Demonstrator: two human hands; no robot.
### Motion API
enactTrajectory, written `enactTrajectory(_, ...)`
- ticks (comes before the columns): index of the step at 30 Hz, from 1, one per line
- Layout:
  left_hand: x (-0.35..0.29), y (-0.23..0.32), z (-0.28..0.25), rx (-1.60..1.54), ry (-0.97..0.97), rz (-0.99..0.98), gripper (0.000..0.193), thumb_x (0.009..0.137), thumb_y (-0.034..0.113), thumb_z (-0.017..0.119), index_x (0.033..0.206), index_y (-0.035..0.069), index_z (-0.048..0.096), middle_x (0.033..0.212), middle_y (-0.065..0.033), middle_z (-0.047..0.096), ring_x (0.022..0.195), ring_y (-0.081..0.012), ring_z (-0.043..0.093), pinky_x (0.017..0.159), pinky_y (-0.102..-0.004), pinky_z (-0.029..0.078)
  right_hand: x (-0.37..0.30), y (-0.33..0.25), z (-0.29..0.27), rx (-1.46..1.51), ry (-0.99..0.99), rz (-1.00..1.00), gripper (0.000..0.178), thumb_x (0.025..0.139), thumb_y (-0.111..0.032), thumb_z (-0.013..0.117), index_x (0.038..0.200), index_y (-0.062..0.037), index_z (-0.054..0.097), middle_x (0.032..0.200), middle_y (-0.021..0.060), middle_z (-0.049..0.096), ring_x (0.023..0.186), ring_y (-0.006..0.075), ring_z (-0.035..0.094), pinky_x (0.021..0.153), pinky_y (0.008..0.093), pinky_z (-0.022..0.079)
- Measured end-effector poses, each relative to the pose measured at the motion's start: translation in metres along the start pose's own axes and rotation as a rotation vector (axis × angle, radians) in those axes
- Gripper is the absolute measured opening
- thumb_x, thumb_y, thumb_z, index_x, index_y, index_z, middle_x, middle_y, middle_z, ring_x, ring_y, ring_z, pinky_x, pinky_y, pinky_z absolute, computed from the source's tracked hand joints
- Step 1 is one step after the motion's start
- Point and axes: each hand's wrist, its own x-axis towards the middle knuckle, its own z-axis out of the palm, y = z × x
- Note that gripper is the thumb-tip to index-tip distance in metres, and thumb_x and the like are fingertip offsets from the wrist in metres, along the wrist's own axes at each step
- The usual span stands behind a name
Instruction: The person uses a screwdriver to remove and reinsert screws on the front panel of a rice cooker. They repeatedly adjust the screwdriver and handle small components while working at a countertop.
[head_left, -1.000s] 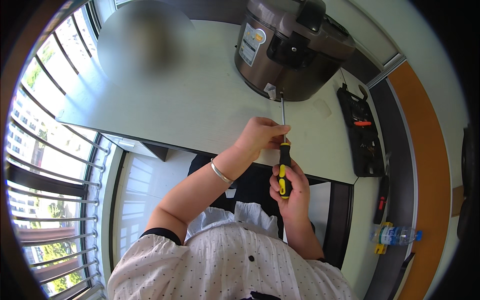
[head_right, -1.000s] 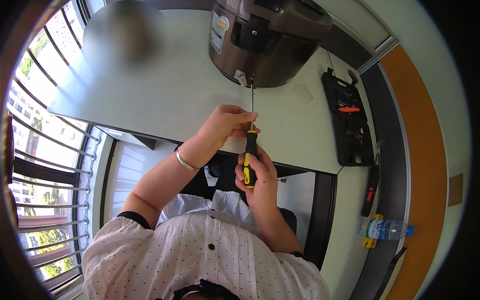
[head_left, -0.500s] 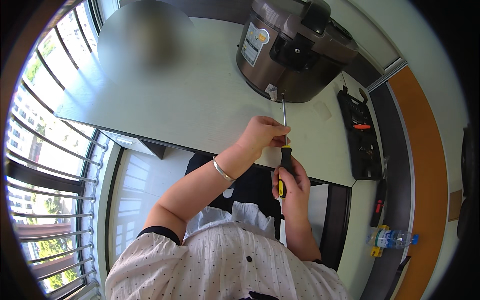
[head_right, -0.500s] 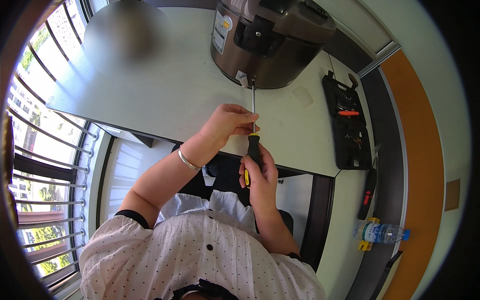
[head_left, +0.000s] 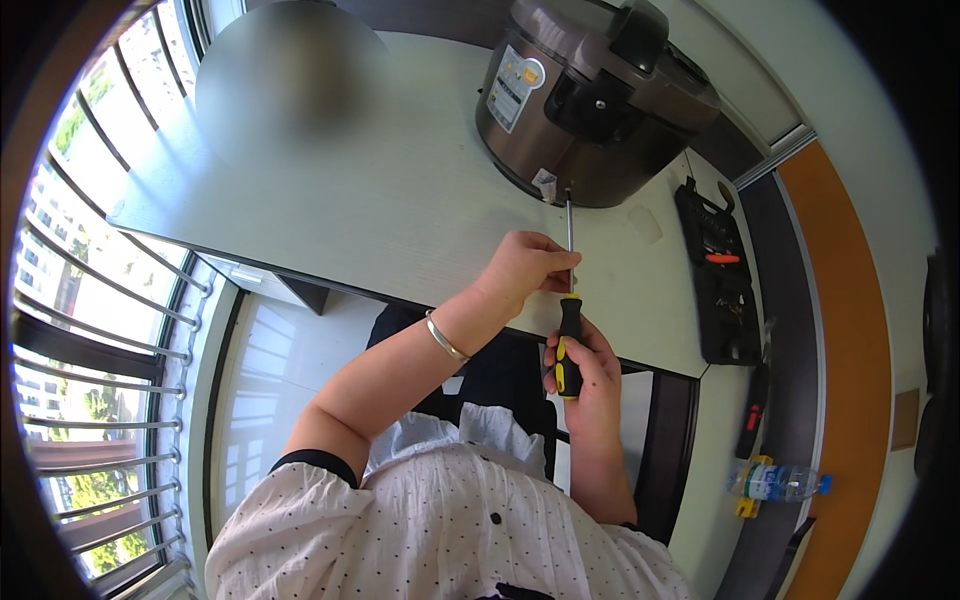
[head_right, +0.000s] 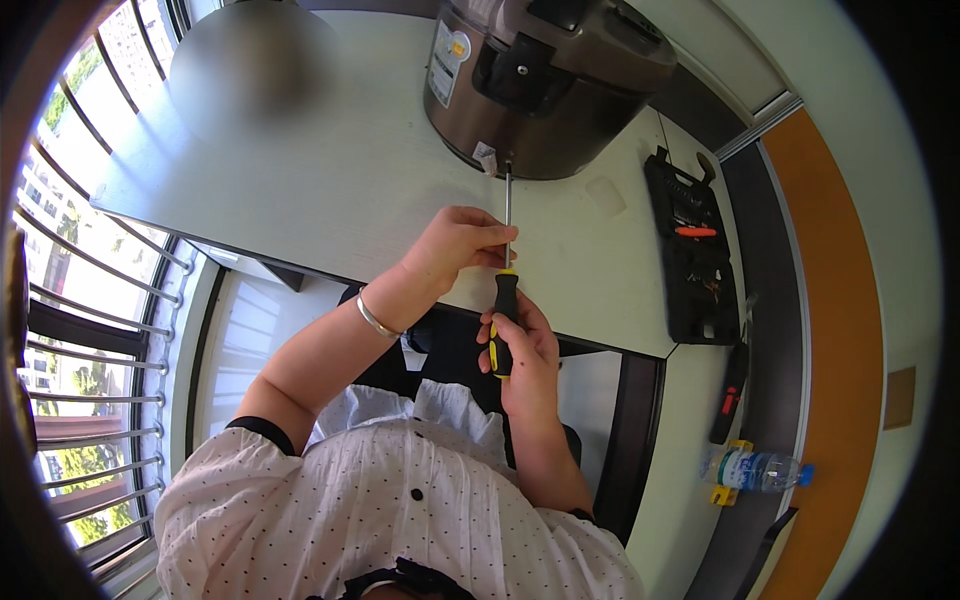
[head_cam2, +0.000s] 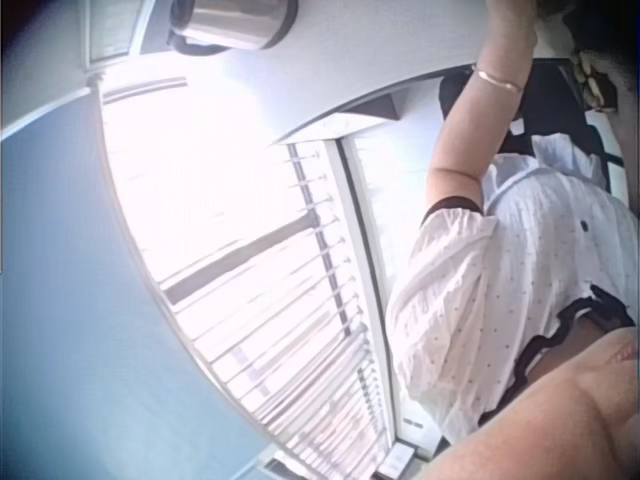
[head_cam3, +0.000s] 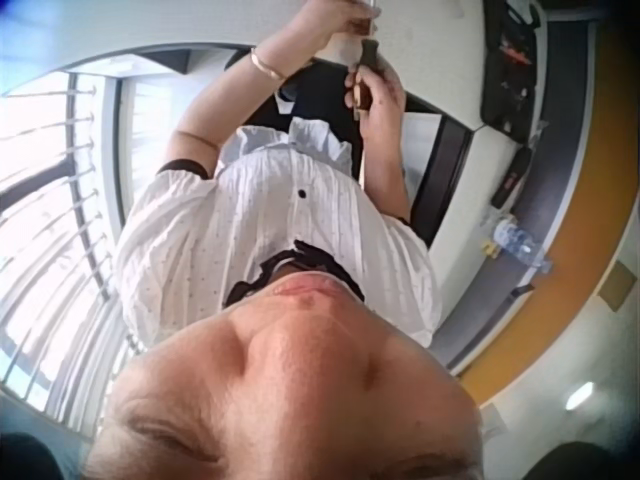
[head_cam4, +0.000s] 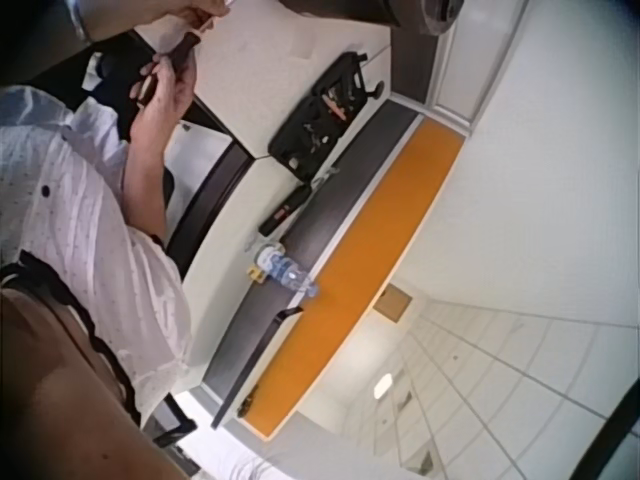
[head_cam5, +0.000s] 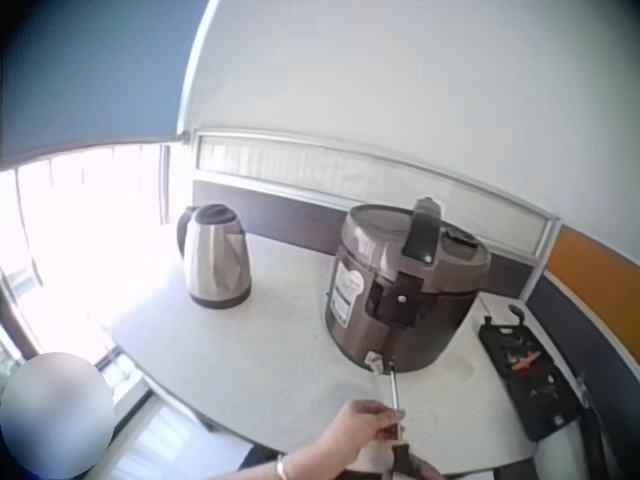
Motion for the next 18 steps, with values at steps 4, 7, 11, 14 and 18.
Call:
enactTrajectory(4,0.000,-0.002,0.001,0.013,0.011,0.011,0.022,0.079,0.013,0.067,0.086,-0.007,0.059,0.077,-0.0118,0.061,0.069,-0.0191,0.063,0.066,-0.0278,0.052,0.000,0.000,-0.001,0.071,-0.007,0.011,0.042,0.085,-0.009,0.050,0.125,0.0017,0.042,0.086,0.0092,0.055,0.068,0.0130,0.052,0.043,0.0223,0.040)
enactTrajectory(7,-0.004,0.001,0.004,0.022,0.038,0.025,0.023,0.080,0.014,0.067,0.087,-0.007,0.060,0.077,-0.0115,0.061,0.070,-0.0189,0.063,0.067,-0.0279,0.052,0.000,-0.003,0.000,0.299,-0.079,0.100,0.044,0.086,-0.011,0.049,0.127,0.0021,0.038,0.085,0.0091,0.052,0.064,0.0125,0.049,0.041,0.0213,0.038)
enactTrajectory(11,-0.005,0.006,0.006,0.037,-0.005,0.052,0.026,0.080,0.016,0.067,0.089,-0.007,0.060,0.078,-0.0115,0.062,0.073,-0.0194,0.063,0.069,-0.0276,0.052,0.005,-0.001,-0.014,1.006,-0.291,0.312,0.045,0.090,-0.016,0.044,0.129,0.0037,0.033,0.084,0.0103,0.045,0.060,0.0132,0.042,0.038,0.0210,0.035)
enactTrajectory(14,0.002,0.001,0.002,-0.091,-0.103,0.043,0.026,0.079,0.015,0.067,0.090,-0.008,0.060,0.079,-0.0117,0.062,0.074,-0.0204,0.063,0.070,-0.0277,0.052,0.006,0.000,-0.017,1.285,-0.346,0.380,0.044,0.090,-0.016,0.042,0.128,0.0045,0.034,0.084,0.0104,0.044,0.059,0.0141,0.043,0.038,0.0218,0.037)
enactTrajectory(18,0.002,0.003,0.000,-0.055,-0.036,0.012,0.025,0.078,0.013,0.068,0.089,-0.008,0.060,0.079,-0.0123,0.062,0.073,-0.0213,0.062,0.070,-0.0288,0.052,0.002,-0.009,-0.005,0.323,-0.049,0.156,0.043,0.088,-0.017,0.047,0.126,0.0020,0.040,0.088,0.0098,0.055,0.070,0.0155,0.054,0.042,0.0222,0.043)
